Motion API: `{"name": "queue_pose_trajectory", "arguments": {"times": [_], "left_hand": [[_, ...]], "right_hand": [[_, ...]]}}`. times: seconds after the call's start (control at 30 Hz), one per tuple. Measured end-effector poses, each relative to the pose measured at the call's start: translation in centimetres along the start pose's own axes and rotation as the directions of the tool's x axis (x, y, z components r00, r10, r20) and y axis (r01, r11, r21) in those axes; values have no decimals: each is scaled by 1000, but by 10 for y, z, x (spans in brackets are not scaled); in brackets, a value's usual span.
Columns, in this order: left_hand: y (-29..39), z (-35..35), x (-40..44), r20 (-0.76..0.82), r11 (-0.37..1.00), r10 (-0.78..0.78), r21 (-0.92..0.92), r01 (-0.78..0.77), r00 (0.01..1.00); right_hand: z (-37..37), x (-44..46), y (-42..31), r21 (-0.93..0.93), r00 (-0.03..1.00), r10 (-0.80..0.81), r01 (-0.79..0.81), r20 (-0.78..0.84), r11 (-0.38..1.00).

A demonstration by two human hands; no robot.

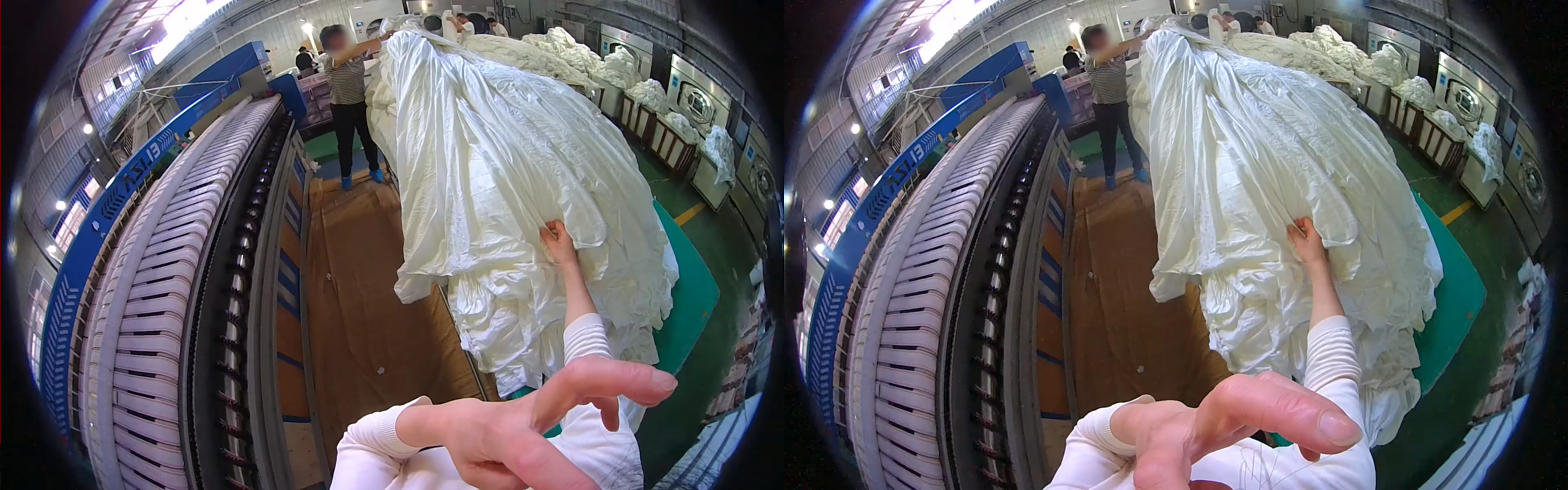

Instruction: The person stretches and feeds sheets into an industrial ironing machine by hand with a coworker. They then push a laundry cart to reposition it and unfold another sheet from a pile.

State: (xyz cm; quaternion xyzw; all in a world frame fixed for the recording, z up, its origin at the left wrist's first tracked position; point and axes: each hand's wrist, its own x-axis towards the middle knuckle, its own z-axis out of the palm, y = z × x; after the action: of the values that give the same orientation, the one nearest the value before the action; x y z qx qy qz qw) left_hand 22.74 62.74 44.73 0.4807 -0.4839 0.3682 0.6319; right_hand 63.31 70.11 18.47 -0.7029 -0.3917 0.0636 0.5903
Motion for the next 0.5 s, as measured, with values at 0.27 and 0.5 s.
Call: {"name": "queue_pose_trajectory", "arguments": {"times": [0.27, 0.5], "left_hand": [[-6, -9, 1, 19, 997, 53, -53, -52, 998], [11, -23, -15, -5, 945, -284, 165, 281, 959]], "right_hand": [[0, -5, -15, -30, 1000, -29, 28, -6, 999], [2, -3, -7, 12, 999, -21, 22, -28, 1000]]}}
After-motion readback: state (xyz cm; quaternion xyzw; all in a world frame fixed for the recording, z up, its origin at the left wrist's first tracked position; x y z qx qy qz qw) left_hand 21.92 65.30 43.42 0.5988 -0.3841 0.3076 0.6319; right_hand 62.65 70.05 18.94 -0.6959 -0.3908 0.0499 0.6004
